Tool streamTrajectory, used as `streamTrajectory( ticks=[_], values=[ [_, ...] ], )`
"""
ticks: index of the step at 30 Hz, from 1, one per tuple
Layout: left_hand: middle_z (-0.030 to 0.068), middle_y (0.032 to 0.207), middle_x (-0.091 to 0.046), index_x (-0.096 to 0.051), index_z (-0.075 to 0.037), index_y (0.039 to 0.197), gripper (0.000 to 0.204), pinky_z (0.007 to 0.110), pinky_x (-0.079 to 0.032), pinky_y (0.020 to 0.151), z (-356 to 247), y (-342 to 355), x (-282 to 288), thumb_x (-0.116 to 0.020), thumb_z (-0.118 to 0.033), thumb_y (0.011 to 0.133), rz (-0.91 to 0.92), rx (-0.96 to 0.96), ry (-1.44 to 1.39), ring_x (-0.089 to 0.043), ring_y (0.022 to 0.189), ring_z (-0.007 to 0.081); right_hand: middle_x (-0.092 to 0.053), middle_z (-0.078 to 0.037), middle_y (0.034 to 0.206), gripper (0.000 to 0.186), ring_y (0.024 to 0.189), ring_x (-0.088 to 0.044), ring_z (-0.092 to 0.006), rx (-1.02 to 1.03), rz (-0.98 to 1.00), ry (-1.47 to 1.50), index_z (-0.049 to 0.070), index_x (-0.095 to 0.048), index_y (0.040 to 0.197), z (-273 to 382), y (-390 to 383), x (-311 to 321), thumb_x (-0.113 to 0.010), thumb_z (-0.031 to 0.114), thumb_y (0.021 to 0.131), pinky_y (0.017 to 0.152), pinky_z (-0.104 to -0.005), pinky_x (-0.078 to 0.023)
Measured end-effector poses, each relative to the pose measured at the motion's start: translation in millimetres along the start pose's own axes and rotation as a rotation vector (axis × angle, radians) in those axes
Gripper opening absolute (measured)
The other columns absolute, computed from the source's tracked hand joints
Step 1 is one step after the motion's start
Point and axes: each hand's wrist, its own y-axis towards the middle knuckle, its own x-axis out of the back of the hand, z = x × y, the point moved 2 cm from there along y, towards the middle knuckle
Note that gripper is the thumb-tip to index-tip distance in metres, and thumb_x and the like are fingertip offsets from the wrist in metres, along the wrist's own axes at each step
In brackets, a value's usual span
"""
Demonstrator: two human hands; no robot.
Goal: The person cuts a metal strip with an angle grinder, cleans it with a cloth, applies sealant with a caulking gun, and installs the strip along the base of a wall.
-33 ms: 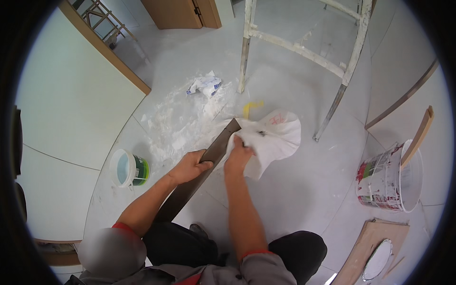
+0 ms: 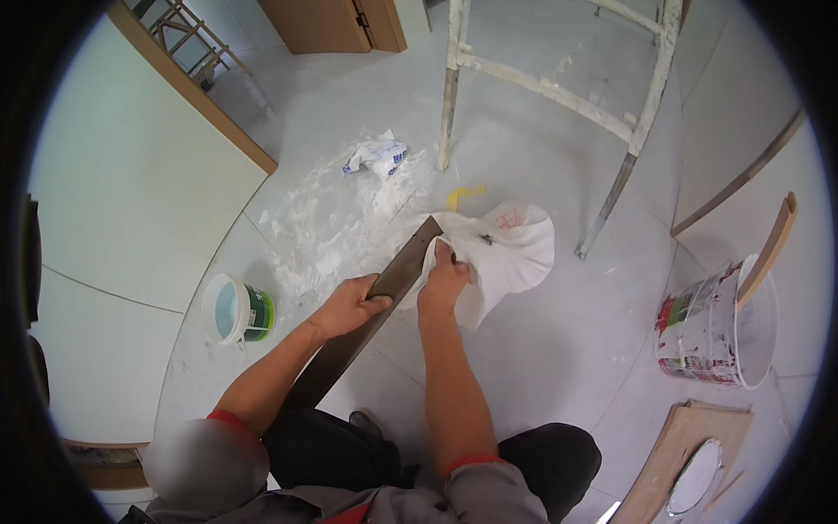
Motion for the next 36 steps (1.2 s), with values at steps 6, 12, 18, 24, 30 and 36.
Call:
streamTrajectory(
  ticks=[6,12,18,24,30,36],
  values=[
    [0.0223,0.083,-0.065,-0.062,0.001,0.1,0.025,0.042,-0.05,0.075,-0.7,0.7,2.2,-0.062,-0.022,0.092,-0.044,-0.002,0.01,-0.064,0.078,0.0353,-0.063,-0.004,0.098,0.02,0.08,-0.057,-0.0151,0.168,-0.054,-0.048,-0.002,-0.066,0.103,-29.1,-15.3,0.5,-0.067,0.015,0.092,0.071,-0.0308,-0.046],
    [0.0243,0.085,-0.066,-0.061,0.003,0.098,0.025,0.044,-0.049,0.075,-1.7,-4.2,4.5,-0.062,-0.021,0.091,-0.041,0.021,-0.024,-0.064,0.082,0.0397,-0.066,-0.008,0.111,0.027,0.097,-0.06,-0.0179,0.173,-0.041,-0.088,-0.008,-0.064,0.111,-27.5,-4.6,-1.3,-0.066,0.01,0.091,0.085,-0.0315,-0.048],
    [0.0239,0.085,-0.065,-0.063,0.002,0.104,0.026,0.04,-0.05,0.076,-4.9,-4.2,3.7,-0.063,-0.021,0.092,0.022,0.016,0.058,-0.064,0.079,0.0331,-0.065,-0.007,0.108,0.024,0.096,-0.061,-0.0166,0.146,-0.019,-0.097,-0.006,-0.062,0.112,-16.5,-2.9,-1.9,-0.064,0.01,0.094,0.084,-0.0318,-0.048],
    [0.0087,0.093,-0.07,-0.067,0.002,0.112,0.031,0.031,-0.049,0.081,9.3,-27.6,28.2,-0.07,-0.02,0.091,0.076,0.14,-0.306,-0.062,0.086,0.0156,-0.061,-0.005,0.088,0.021,0.075,-0.056,-0.0117,0.395,-0.055,-0.006,-0.004,-0.063,0.093,38.7,89.2,22.0,-0.063,0.017,0.096,0.059,-0.0268,-0.043],
    [0.0036,0.098,-0.068,-0.068,0.001,0.115,0.033,0.028,-0.048,0.082,29.8,-20.0,59.8,-0.074,-0.018,0.089,0.158,0.189,-0.408,-0.06,0.089,0.0117,-0.056,0.004,0.082,0.018,0.066,-0.046,-0.0051,0.293,0.144,-0.217,0.005,-0.064,0.106,78.1,46.9,3.8,-0.064,0.022,0.099,0.051,-0.0243,-0.036],
    [0.0131,0.094,-0.068,-0.066,0.001,0.11,0.036,0.035,-0.047,0.086,23.2,-14.3,80.1,-0.073,-0.025,0.087,0.075,0.123,-0.043,-0.062,0.094,0.0241,-0.06,0.001,0.089,0.017,0.069,-0.052,-0.008,0.314,0.265,-0.227,0.003,-0.065,0.107,117.6,50.1,24.1,-0.065,0.017,0.097,0.058,-0.026,-0.045]
  ],
)
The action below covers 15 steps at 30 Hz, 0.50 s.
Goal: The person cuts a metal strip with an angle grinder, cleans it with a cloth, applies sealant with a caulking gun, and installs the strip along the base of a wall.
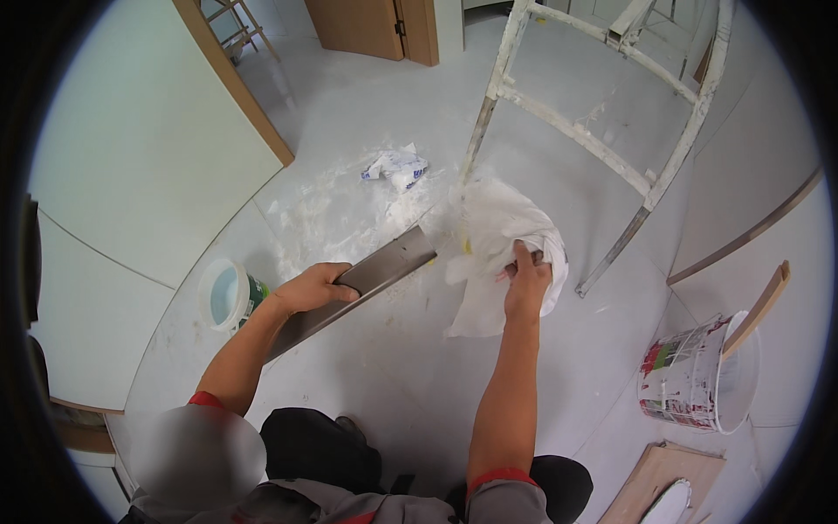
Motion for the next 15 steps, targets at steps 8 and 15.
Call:
streamTrajectory(
  ticks=[8,15],
  values=[
    [0.021,0.099,-0.069,-0.066,0.0,0.107,0.041,0.043,-0.05,0.083,-0.6,24.3,-15.5,-0.075,-0.028,0.078,0.027,-0.041,0.494,-0.065,0.098,0.0377,-0.066,-0.003,0.098,0.022,0.083,-0.06,-0.0096,-0.093,0.258,-0.377,0.0,-0.066,0.106,-44.8,-32.8,-43.8,-0.073,0.01,0.088,0.066,-0.0256,-0.048],
    [0.0183,0.092,-0.069,-0.066,-0.002,0.098,0.031,0.047,-0.05,0.081,-41.0,44.0,-24.3,-0.074,-0.025,0.078,0.096,-0.162,0.798,-0.066,0.094,0.038,-0.068,-0.017,0.085,0.016,0.078,-0.065,-0.0366,0.474,0.572,-0.999,0.004,-0.07,0.09,-79.0,-60.6,-48.8,-0.074,0.019,0.087,0.069,-0.0433,-0.05]
  ],
)
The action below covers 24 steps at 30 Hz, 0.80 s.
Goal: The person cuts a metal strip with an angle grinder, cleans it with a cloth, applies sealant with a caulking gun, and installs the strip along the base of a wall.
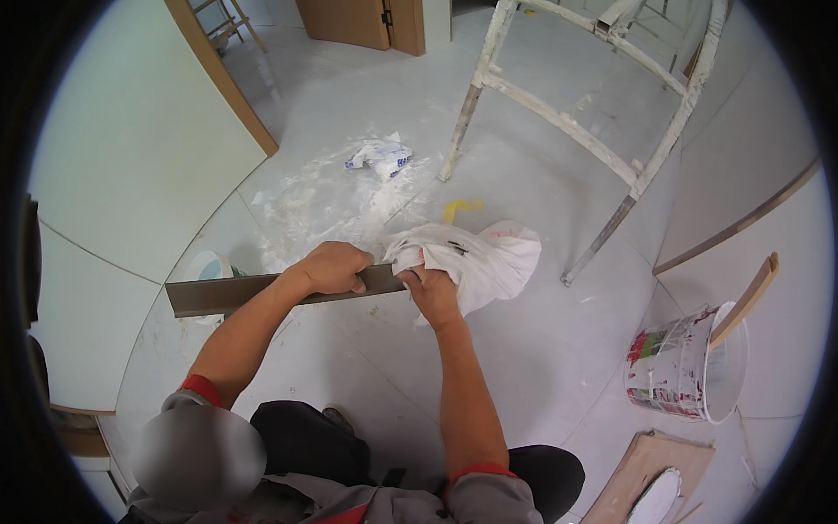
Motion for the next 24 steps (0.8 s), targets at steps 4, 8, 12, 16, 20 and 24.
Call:
streamTrajectory(
  ticks=[4,8,12,16,20,24],
  values=[
    [0.0179,0.089,-0.069,-0.066,-0.002,0.097,0.028,0.047,-0.049,0.08,-4.1,0.1,0.5,-0.073,-0.023,0.08,-0.06,-0.065,-0.048,-0.065,0.092,0.0381,-0.065,-0.019,0.074,0.013,0.072,-0.063,-0.0389,0.115,-0.078,-0.061,0.005,-0.068,0.085,-7.7,0.5,5.8,-0.072,0.017,0.088,0.065,-0.0462,-0.049],
    [0.0172,0.087,-0.068,-0.065,-0.003,0.097,0.027,0.046,-0.048,0.079,7.9,-17.1,1.3,-0.072,-0.025,0.082,-0.033,-0.085,-0.105,-0.065,0.089,0.0375,-0.065,-0.02,0.075,0.014,0.073,-0.063,-0.0398,-0.047,-0.006,-0.113,0.006,-0.069,0.085,-23.3,-1.1,11.1,-0.071,0.019,0.089,0.065,-0.0473,-0.049],
    [0.0149,0.086,-0.067,-0.065,-0.005,0.094,0.023,0.046,-0.048,0.079,16.5,-46.2,21.3,-0.071,-0.024,0.082,0.02,0.004,-0.241,-0.065,0.09,0.0347,-0.068,-0.02,0.084,0.013,0.084,-0.064,-0.039,-0.204,-0.185,-0.341,0.004,-0.069,0.089,-86.5,-11.4,36.1,-0.068,0.017,0.089,0.074,-0.0469,-0.049],
    [0.0132,0.086,-0.068,-0.065,-0.007,0.093,0.021,0.046,-0.048,0.078,35.9,-67.8,24.7,-0.072,-0.023,0.083,-0.008,0.109,-0.202,-0.065,0.09,0.0329,-0.055,0.007,0.074,0.017,0.069,-0.045,-0.0037,-0.461,-0.448,0.577,0.005,-0.065,0.081,-46.4,2.6,57.4,-0.064,0.012,0.096,0.058,-0.024,-0.036],
    [0.0113,0.085,-0.07,-0.067,-0.008,0.096,0.02,0.045,-0.05,0.077,35.6,-51.1,9.5,-0.072,-0.021,0.081,-0.054,0.077,-0.017,-0.067,0.088,0.0323,-0.047,0.005,0.061,0.03,0.058,-0.037,-0.0048,-0.331,-0.312,0.447,0.002,-0.054,0.071,-2.4,22.6,42.0,-0.071,0.015,0.092,0.051,-0.0276,-0.035],
    [0.0107,0.082,-0.071,-0.069,-0.008,0.097,0.017,0.045,-0.052,0.073,10.3,-32.4,8.8,-0.068,-0.013,0.08,-0.146,-0.004,0.163,-0.068,0.083,0.0325,-0.049,-0.007,0.058,0.033,0.057,-0.04,-0.011,-0.219,-0.204,0.127,-0.002,-0.057,0.071,34.1,10.8,7.6,-0.075,0.019,0.088,0.053,-0.0332,-0.038]
  ],
)
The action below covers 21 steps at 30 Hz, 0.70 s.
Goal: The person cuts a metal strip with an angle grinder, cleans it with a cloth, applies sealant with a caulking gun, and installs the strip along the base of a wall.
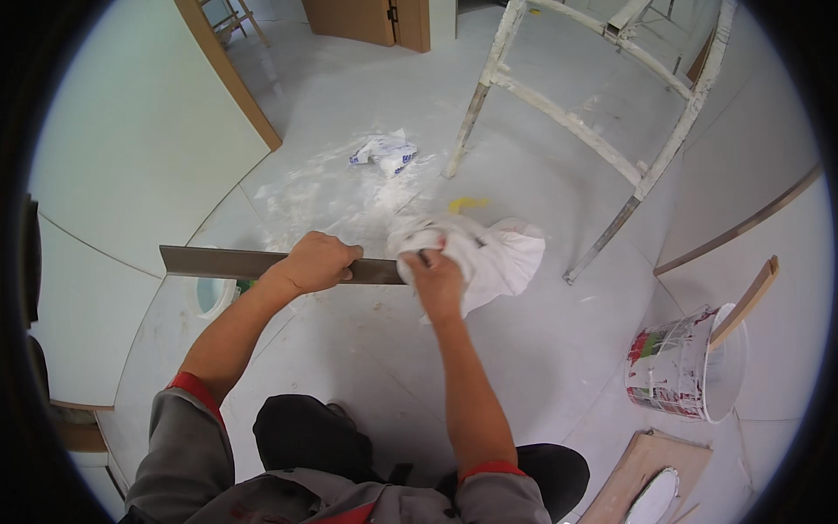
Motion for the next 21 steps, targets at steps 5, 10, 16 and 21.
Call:
streamTrajectory(
  ticks=[5,10,16,21],
  values=[
    [0.0093,0.076,-0.07,-0.066,-0.007,0.091,0.009,0.044,-0.05,0.068,-15.6,11.2,-5.2,-0.067,-0.013,0.083,-0.162,-0.059,0.041,-0.068,0.076,0.0313,-0.054,-0.014,0.06,0.021,0.055,-0.045,-0.0179,-0.042,-0.085,0.046,-0.003,-0.064,0.077,-30.2,-3.6,5.1,-0.073,0.014,0.088,0.056,-0.0356,-0.042],
    [0.0088,0.075,-0.069,-0.066,-0.007,0.092,0.013,0.043,-0.05,0.064,-13.3,9.5,-14.4,-0.064,-0.007,0.079,-0.16,-0.068,0.059,-0.068,0.074,0.0308,-0.057,-0.016,0.061,0.022,0.053,-0.048,-0.0253,0.056,0.028,0.072,-0.003,-0.061,0.074,-7.7,-11.7,-3.9,-0.072,0.012,0.086,0.056,-0.0374,-0.042],
    [0.0104,0.075,-0.069,-0.069,-0.006,0.107,0.028,0.045,-0.052,0.062,-11.6,0.5,-17.3,-0.059,-0.003,0.081,-0.091,-0.062,0.093,-0.069,0.073,0.0319,-0.054,-0.004,0.059,0.019,0.056,-0.044,-0.0088,-0.164,0.113,0.149,-0.003,-0.065,0.075,-32.3,-13.9,-2.3,-0.07,0.011,0.087,0.055,-0.0308,-0.039],
    [0.0111,0.075,-0.068,-0.067,-0.006,0.106,0.023,0.046,-0.051,0.065,-5.4,-6.5,-25.0,-0.063,-0.01,0.084,-0.081,-0.025,0.008,-0.068,0.075,0.0337,-0.055,-0.005,0.061,0.022,0.06,-0.047,-0.0112,0.046,0.061,-0.105,-0.002,-0.064,0.073,-57.0,-13.5,-8.4,-0.069,0.013,0.089,0.059,-0.0321,-0.042]
  ],
)
